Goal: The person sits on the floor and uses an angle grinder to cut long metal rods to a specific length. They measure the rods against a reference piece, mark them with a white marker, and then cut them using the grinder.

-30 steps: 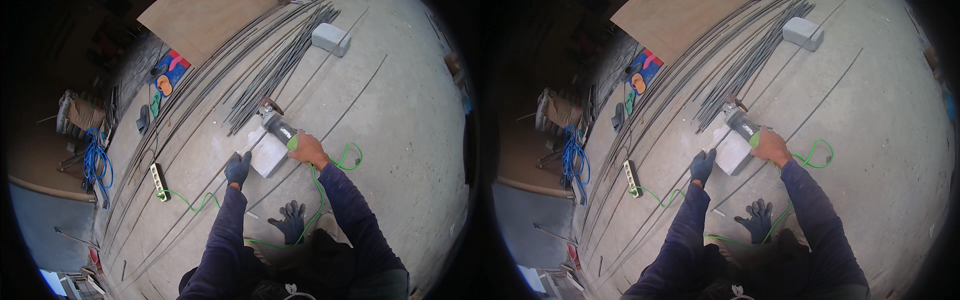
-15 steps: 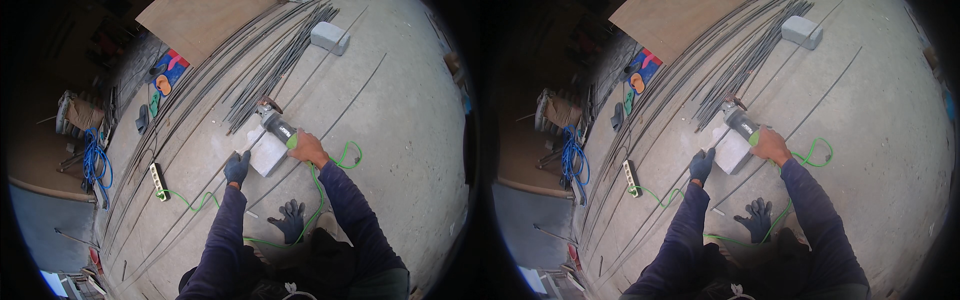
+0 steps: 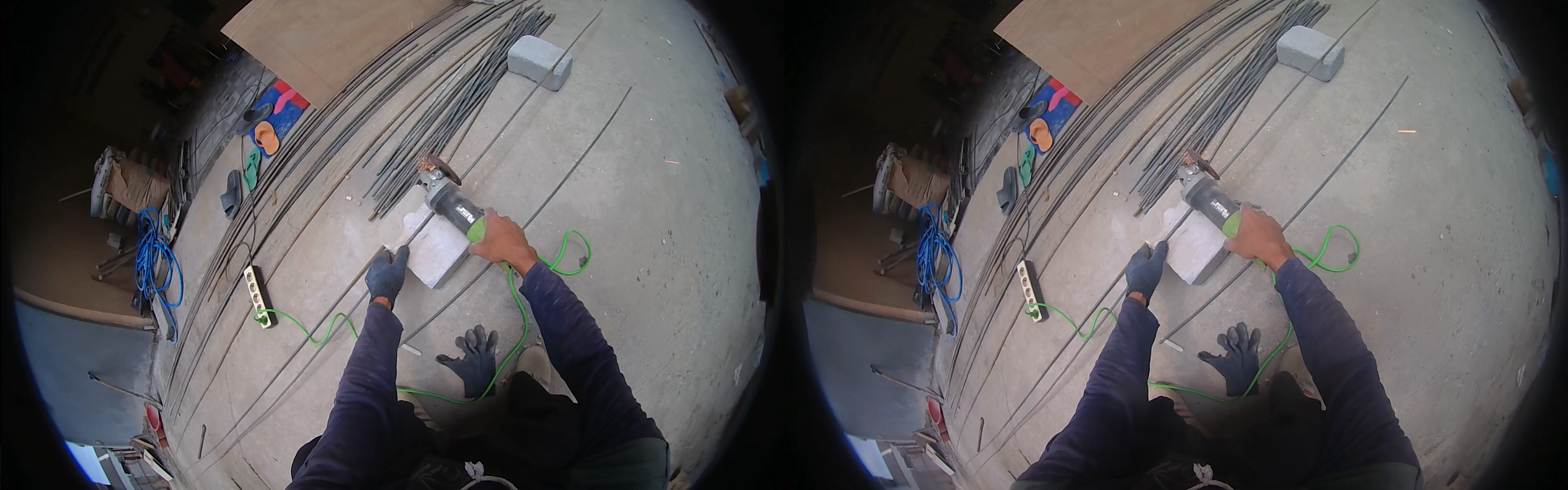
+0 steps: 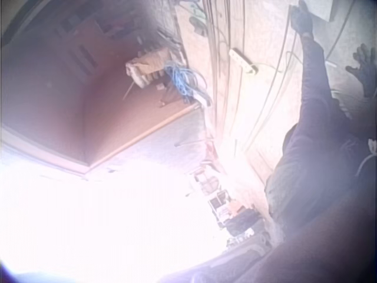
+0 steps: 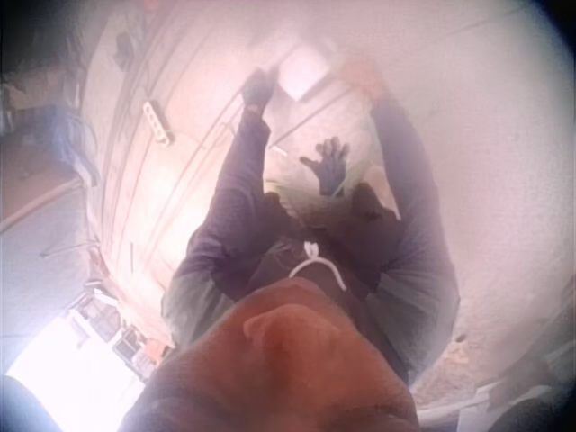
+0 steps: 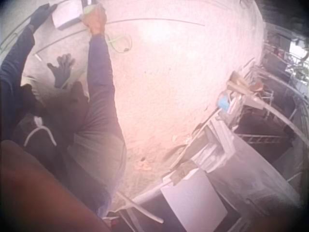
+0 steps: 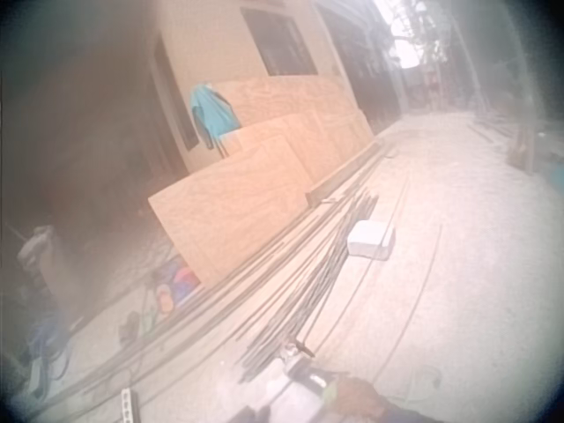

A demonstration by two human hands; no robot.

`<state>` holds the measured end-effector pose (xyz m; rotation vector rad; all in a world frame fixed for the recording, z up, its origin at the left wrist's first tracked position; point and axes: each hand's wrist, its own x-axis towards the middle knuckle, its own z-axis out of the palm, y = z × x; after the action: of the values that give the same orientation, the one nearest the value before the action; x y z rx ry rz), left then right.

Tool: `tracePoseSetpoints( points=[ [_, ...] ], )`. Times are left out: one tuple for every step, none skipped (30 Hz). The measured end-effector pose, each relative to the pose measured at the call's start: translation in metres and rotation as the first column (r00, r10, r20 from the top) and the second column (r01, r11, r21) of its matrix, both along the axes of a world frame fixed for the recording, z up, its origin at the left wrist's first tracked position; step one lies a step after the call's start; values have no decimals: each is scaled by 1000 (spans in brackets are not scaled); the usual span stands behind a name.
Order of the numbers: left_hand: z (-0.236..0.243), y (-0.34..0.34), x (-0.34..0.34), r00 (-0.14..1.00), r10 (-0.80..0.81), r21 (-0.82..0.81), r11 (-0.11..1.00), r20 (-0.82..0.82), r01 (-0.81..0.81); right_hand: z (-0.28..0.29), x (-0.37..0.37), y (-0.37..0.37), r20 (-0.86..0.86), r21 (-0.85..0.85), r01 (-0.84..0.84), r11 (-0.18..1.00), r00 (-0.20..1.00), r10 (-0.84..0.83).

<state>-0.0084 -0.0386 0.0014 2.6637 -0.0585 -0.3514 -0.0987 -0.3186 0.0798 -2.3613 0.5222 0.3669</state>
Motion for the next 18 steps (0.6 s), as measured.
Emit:
tracePoseSetpoints(
  points=[
    [0,1,0,1000,1,-2,1000,4,-1,1,0,1,0,-3,-2,1000,1000,2],
    [1,2,0,1000,1,-3,1000,8,-1,2,1,2,1,-6,-3,1000,1000,3],
    [1,2,0,1000,0,-2,1000,9,1,3,1,2,-6,-2,-4,1000,1000,4],
    [1,1,0,1000,-2,-2,1000,10,2,3,1,1,-12,2,-5,1000,1000,5],
    [1,1,-1,1000,-4,-1,1000,11,4,4,1,1,-19,7,-6,1000,1000,7],
    [-1,2,-1,1000,-1,-6,1000,23,1,4,1,1,-20,7,-6,1000,1000,6],
    [-3,2,-1,999,2,-12,1000,34,-1,5,1,1,-20,7,-5,1000,1000,5],
    [-4,3,-1,999,5,-18,1000,46,-4,5,1,1,-21,8,-4,1000,1000,4],
    [-4,3,0,999,1,-23,1000,43,0,5,1,1,-20,7,-1,1000,1000,1],
    [-5,3,0,999,-2,-28,1000,40,3,4,1,1,-19,8,1,1000,1000,-1],
    [-5,4,0,999,-5,-32,999,37,6,4,1,1,-18,8,4,1000,1000,-3],
    [-5,3,0,999,-4,-33,999,35,5,3,1,1,-11,9,3,1000,1000,-3],
    [-5,3,0,999,-2,-34,999,34,4,1,0,1,-3,10,3,1000,1000,-3],
    [-5,3,0,999,-1,-35,999,32,2,0,0,1,4,12,3,1000,1000,-3],
    [-4,3,0,1000,1,-31,1000,28,0,-1,0,0,0,15,1,1000,1000,-1],
    [-4,3,0,1000,3,-28,1000,24,-2,-1,1,0,-4,19,-1,1000,1000,1],
    [-3,3,0,1000,4,-24,1000,20,-4,-1,1,0,-7,22,-3,1000,1000,3],
    [-3,3,0,1000,4,-22,1000,16,-4,-2,0,-1,1,39,3,999,1000,-3]
  ],
)
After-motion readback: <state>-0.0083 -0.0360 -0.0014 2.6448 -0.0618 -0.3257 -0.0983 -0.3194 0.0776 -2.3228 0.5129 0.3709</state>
